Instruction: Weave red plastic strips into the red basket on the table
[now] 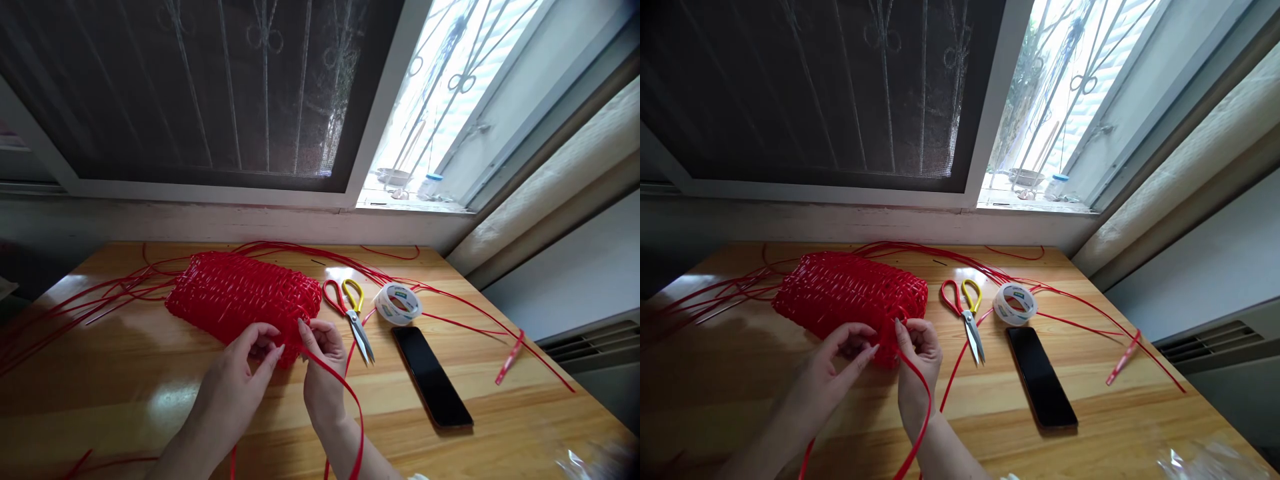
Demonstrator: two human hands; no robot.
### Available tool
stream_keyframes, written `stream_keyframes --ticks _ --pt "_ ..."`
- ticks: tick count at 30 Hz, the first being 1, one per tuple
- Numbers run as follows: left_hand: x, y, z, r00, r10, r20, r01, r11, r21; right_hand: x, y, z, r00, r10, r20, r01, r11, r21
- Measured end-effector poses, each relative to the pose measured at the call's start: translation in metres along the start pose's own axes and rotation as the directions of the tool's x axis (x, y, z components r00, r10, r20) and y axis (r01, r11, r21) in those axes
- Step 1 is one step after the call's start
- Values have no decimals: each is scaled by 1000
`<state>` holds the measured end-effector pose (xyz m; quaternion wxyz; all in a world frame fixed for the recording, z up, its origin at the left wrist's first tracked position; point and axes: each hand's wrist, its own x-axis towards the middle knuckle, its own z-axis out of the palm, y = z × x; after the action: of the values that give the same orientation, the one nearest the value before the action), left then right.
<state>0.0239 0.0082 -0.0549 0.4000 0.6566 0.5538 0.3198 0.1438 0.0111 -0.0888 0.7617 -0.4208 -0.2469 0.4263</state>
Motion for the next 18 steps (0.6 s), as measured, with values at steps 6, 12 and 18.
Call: stream_keyframes --ticks 6,12,18 --pt "3 2 -6 957 -85 276 210 863 -460 14 -14 -3 985 -170 43 169 985 23" --pt "1 7 -10 932 40 360 220 728 -650 57 -65 -22 961 -245 -129 266 945 189" --pt "-3 -3 0 978 153 143 -69 882 -466 105 -92 -61 900 -162 -405 330 859 391"
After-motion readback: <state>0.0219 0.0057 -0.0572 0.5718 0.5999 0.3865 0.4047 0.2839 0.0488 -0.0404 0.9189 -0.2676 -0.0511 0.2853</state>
